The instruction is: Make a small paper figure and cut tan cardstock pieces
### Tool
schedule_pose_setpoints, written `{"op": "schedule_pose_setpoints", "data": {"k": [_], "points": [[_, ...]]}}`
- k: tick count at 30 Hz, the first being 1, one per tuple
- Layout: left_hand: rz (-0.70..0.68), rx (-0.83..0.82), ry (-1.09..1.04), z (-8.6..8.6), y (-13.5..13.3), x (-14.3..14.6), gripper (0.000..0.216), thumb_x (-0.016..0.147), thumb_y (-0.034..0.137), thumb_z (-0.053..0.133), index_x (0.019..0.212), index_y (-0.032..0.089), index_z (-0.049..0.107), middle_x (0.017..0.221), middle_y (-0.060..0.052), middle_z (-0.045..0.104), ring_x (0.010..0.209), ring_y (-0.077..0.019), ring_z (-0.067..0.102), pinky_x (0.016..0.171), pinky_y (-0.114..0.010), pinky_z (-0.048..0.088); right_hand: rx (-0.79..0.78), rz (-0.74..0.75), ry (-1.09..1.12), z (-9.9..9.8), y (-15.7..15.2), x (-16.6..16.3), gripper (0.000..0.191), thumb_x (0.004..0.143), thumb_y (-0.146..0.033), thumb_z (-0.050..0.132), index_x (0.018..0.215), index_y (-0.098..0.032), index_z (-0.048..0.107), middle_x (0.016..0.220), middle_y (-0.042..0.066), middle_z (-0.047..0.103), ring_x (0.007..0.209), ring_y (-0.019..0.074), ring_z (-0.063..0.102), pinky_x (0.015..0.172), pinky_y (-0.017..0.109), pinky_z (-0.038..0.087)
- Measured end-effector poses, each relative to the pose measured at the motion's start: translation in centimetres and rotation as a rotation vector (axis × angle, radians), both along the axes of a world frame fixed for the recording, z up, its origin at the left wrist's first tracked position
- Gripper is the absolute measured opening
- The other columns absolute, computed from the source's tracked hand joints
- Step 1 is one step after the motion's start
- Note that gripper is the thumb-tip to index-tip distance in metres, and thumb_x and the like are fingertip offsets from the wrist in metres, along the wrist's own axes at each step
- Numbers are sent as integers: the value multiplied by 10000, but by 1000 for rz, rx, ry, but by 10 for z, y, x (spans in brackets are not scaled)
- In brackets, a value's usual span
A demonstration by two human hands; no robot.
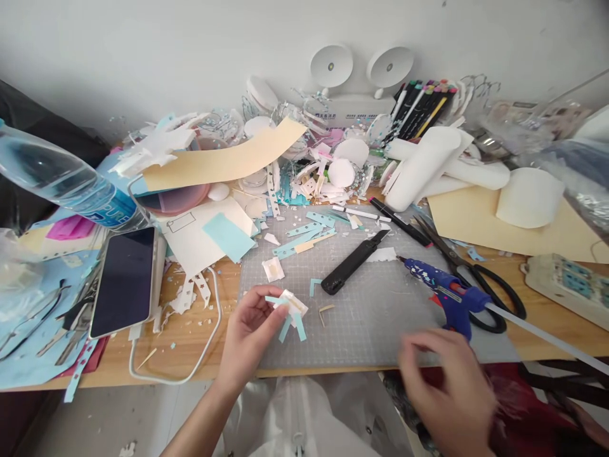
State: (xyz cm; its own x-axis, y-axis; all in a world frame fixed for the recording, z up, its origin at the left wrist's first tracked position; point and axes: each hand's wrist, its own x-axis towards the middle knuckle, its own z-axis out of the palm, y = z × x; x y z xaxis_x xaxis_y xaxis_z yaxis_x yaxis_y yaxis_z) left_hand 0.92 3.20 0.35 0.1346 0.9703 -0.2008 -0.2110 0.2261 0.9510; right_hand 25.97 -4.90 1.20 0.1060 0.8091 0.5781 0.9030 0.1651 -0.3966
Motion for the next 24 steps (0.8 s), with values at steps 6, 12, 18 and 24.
{"op": "schedule_pose_setpoints", "data": {"k": [6, 12, 18, 24], "points": [[-7, -8, 6, 1, -5, -4, 215, 848, 347, 748, 1007, 220, 680, 816, 6, 715, 718, -102, 639, 670, -174, 494, -249, 437, -76, -8, 50, -38, 196, 985, -97, 487, 1100, -160, 631, 1051, 105, 623, 947, 230, 613, 824, 370, 509], [-62, -54, -20, 4, -4, -5, 221, 833, 344, 767, 1016, 233, 710, 781, 17, 710, 680, -85, 625, 631, -149, 471, -267, 408, -83, -8, 64, -40, 161, 983, -89, 489, 944, -147, 633, 955, 94, 602, 871, 230, 578, 778, 377, 494], [-104, -83, -116, 4, -4, -9, 161, 847, 316, 758, 979, 241, 707, 828, 19, 726, 717, -89, 643, 651, -152, 476, -307, 393, -58, -10, 62, -45, 134, 964, -146, 556, 1072, -144, 634, 980, 104, 561, 892, 250, 554, 778, 396, 502], [-111, -107, -135, 6, -5, -9, 176, 832, 318, 770, 957, 220, 695, 800, 11, 719, 681, -97, 635, 635, -172, 484, -284, 371, 0, -13, 63, -54, 112, 970, -145, 538, 986, -151, 648, 955, 98, 530, 867, 233, 529, 757, 389, 503]]}}
